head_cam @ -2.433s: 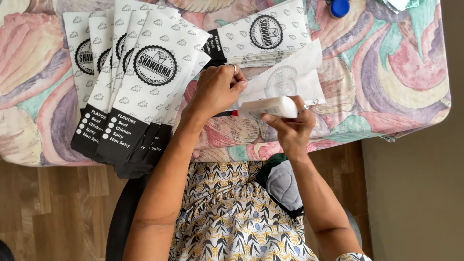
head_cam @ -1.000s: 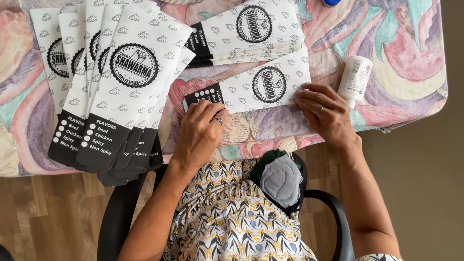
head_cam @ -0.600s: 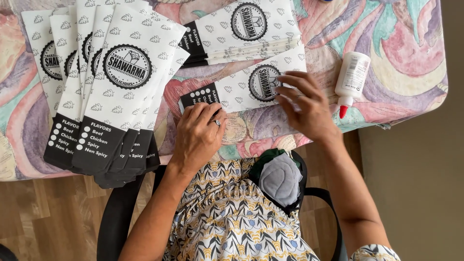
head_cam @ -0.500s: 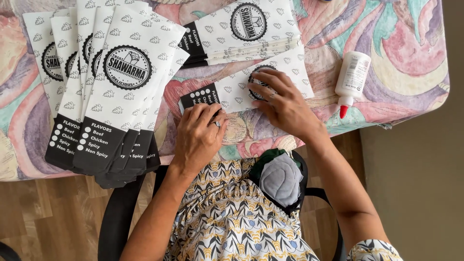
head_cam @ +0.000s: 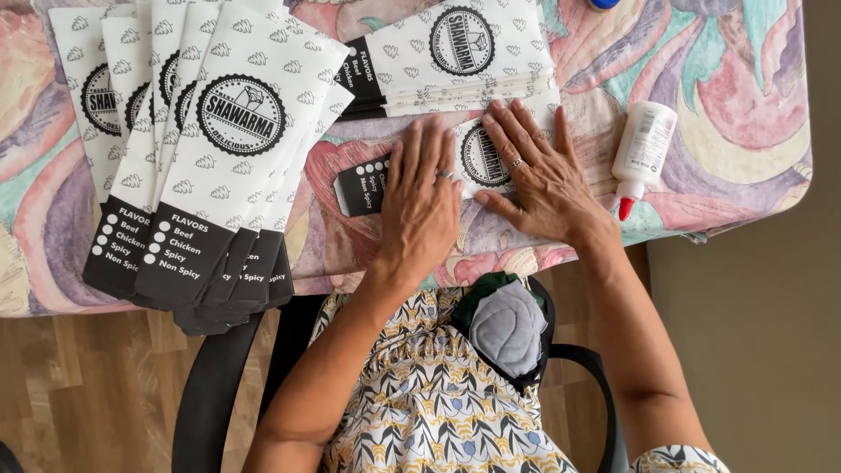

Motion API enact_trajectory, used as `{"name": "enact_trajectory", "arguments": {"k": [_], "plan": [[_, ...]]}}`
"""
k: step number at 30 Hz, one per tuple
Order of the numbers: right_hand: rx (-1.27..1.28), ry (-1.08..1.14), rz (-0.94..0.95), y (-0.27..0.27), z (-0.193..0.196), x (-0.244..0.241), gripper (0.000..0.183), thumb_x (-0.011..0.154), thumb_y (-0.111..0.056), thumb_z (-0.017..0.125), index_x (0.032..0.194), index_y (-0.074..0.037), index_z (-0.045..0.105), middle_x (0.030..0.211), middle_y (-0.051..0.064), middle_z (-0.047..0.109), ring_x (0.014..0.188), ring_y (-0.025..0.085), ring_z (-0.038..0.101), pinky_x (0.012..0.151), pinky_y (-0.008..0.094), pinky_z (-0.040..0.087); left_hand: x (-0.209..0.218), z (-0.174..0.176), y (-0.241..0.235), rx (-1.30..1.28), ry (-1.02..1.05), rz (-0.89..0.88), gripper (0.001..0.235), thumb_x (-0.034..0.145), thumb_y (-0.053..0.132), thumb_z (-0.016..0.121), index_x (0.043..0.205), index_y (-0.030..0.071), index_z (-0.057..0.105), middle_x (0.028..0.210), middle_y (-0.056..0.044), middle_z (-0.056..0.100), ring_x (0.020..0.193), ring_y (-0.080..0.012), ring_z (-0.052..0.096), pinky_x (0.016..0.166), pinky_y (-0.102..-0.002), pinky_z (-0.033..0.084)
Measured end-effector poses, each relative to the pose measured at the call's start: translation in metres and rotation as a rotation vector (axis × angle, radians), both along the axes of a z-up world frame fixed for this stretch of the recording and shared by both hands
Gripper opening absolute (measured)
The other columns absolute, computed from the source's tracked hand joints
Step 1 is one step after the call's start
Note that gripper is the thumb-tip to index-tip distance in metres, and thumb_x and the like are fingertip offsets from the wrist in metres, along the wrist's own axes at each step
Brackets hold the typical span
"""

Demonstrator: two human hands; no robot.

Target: Applying glue to paper shawarma tags and folding them to complete the assembly of the packaging.

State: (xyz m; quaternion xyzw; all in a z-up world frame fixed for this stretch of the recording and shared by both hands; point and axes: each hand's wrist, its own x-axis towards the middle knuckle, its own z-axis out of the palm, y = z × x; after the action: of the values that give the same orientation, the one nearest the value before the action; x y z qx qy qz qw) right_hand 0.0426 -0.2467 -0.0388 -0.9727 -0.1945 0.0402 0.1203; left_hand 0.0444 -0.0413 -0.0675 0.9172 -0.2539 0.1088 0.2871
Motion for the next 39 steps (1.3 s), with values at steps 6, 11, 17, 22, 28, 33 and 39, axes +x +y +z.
{"name": "enact_trajectory", "arguments": {"k": [6, 11, 17, 22, 28, 33, 39], "plan": [[0.078, -0.008, -0.116, -0.004, 0.003, 0.000, 0.113, 0.086, -0.094, 0.029, 0.165, -0.014, 0.028, 0.173, 0.011, 0.018, 0.157, 0.034, -0.003, 0.122, 0.054, -0.014, -0.010, 0.019, 0.042, 0.261, 0.189, 0.233, 0.078, 0.106, 0.049, 0.042, 0.159, -0.007, 0.028, 0.168, -0.028, 0.020, 0.157, -0.0381, 0.010, 0.125, -0.054, 0.000], [-0.004, -0.060, -0.218, -0.024, 0.012, -0.012, 0.121, 0.093, -0.095, 0.015, 0.166, 0.001, 0.026, 0.172, 0.027, 0.025, 0.154, 0.046, -0.013, 0.119, 0.060, -0.019, -0.014, 0.016, 0.046, 0.404, 0.223, 0.251, 0.094, 0.101, 0.063, 0.033, 0.163, -0.006, 0.013, 0.170, -0.027, 0.006, 0.158, -0.0397, 0.001, 0.125, -0.057, -0.004], [-0.053, -0.007, 0.030, 0.063, 0.011, -0.011, 0.118, 0.076, -0.091, -0.009, 0.162, -0.010, -0.003, 0.173, 0.014, -0.001, 0.153, 0.033, -0.021, 0.121, 0.061, -0.022, -0.015, 0.013, 0.049, 0.428, 0.170, 0.281, 0.092, 0.103, 0.072, 0.024, 0.164, 0.008, 0.001, 0.171, -0.025, 0.004, 0.162, -0.0377, 0.007, 0.130, -0.054, 0.000], [-0.065, 0.045, -0.150, 0.010, 0.009, -0.003, 0.114, 0.082, -0.088, -0.002, 0.164, -0.010, -0.003, 0.173, 0.009, -0.006, 0.149, 0.032, -0.026, 0.116, 0.058, -0.025, -0.017, 0.015, 0.052, 0.394, 0.113, 0.271, 0.095, 0.105, 0.067, 0.042, 0.164, 0.002, 0.004, 0.170, -0.027, 0.007, 0.161, -0.0411, 0.012, 0.132, -0.055, 0.005], [-0.168, -0.217, -0.233, -0.016, -0.008, -0.026, 0.107, 0.094, -0.087, 0.006, 0.167, -0.010, -0.007, 0.174, 0.008, -0.013, 0.155, 0.032, -0.024, 0.128, 0.058, -0.020, -0.016, 0.020, 0.050, 0.354, 0.085, 0.267, 0.094, 0.105, 0.062, 0.048, 0.163, 0.001, 0.007, 0.169, -0.030, 0.011, 0.160, -0.0447, 0.014, 0.132, -0.057, 0.007], [-0.007, -0.012, 0.023, 0.013, 0.004, -0.070, 0.108, 0.088, -0.085, 0.006, 0.164, -0.010, -0.004, 0.172, 0.012, -0.007, 0.158, 0.031, -0.015, 0.123, 0.058, -0.020, -0.018, 0.021, 0.051, 0.314, 0.075, 0.268, 0.093, 0.105, 0.061, 0.050, 0.163, 0.001, 0.009, 0.169, -0.030, 0.011, 0.159, -0.0466, 0.014, 0.132, -0.058, 0.009], [-0.130, -0.085, -0.358, -0.038, 0.025, -0.081, 0.102, 0.101, -0.071, 0.017, 0.163, 0.010, 0.016, 0.172, 0.022, 0.006, 0.154, 0.039, -0.014, 0.121, 0.064, -0.013, -0.024, 0.009, 0.045, 0.367, 0.039, 0.364, 0.098, 0.104, 0.069, 0.048, 0.168, 0.011, 0.002, 0.171, -0.028, 0.001, 0.156, -0.0556, -0.001, 0.123, -0.075, 0.019]]}}
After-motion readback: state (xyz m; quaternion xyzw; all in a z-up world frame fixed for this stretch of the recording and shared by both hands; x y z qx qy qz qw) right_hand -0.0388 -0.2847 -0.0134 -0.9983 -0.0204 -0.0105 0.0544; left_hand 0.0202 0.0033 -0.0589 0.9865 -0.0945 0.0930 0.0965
